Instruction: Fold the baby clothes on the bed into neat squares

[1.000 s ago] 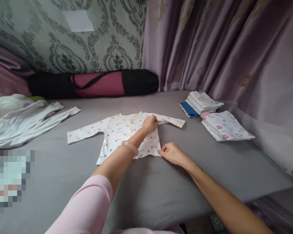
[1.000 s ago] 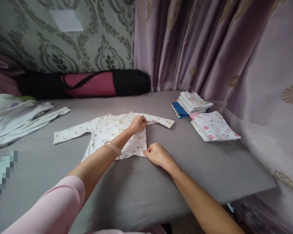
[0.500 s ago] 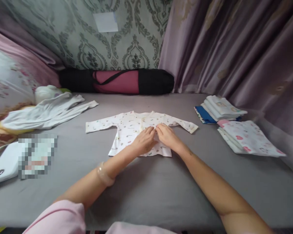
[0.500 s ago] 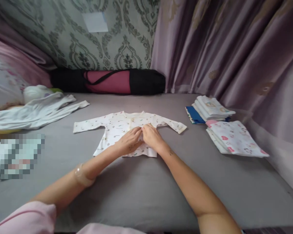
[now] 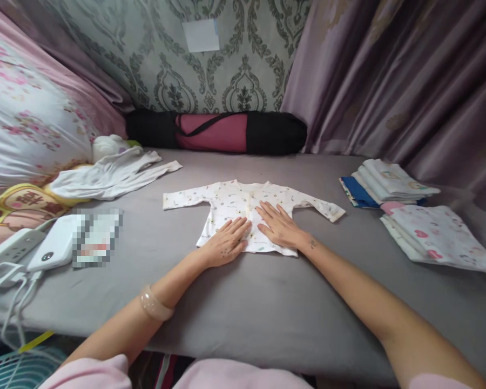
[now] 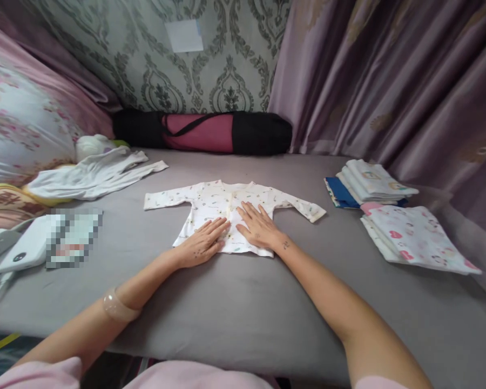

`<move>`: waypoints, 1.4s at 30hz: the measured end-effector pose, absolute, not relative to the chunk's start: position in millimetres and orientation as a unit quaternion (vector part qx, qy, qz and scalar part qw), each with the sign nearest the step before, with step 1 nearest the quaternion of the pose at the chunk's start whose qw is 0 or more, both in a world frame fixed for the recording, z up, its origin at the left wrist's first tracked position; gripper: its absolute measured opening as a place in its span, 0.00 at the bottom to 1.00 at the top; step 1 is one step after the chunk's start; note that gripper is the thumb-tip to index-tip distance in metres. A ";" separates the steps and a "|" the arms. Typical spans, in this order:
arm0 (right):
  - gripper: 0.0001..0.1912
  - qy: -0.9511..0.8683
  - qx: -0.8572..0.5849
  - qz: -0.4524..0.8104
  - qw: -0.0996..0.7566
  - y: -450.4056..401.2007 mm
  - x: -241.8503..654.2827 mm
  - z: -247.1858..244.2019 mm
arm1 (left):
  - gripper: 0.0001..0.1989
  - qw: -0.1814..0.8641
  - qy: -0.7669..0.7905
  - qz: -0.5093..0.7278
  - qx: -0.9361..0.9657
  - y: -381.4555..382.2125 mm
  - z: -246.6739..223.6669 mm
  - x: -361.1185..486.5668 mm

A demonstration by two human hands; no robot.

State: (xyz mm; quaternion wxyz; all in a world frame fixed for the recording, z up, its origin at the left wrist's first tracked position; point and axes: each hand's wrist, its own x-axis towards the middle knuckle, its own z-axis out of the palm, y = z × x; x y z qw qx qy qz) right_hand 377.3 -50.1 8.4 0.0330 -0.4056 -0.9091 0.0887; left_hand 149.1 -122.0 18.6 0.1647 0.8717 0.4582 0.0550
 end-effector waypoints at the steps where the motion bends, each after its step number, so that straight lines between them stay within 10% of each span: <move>1: 0.33 -0.914 -0.396 0.088 0.029 -54.9 379.2 9.4 | 0.28 0.170 0.460 0.062 0.869 -121.9 18.6 148.6; 22: 0.31 -0.921 -0.337 0.197 -0.010 -171.5 417.8 57.8 | 0.27 0.142 0.458 0.075 0.874 -163.7 27.4 123.1; 31: 0.28 -0.904 -0.392 0.140 0.091 -106.8 347.2 57.8 | 0.21 0.162 0.414 0.125 0.887 -187.0 51.5 127.4; 42: 0.33 -0.929 -0.352 0.118 0.001 -77.9 313.3 27.9 | 0.17 0.257 0.425 0.180 0.849 -198.8 57.4 105.2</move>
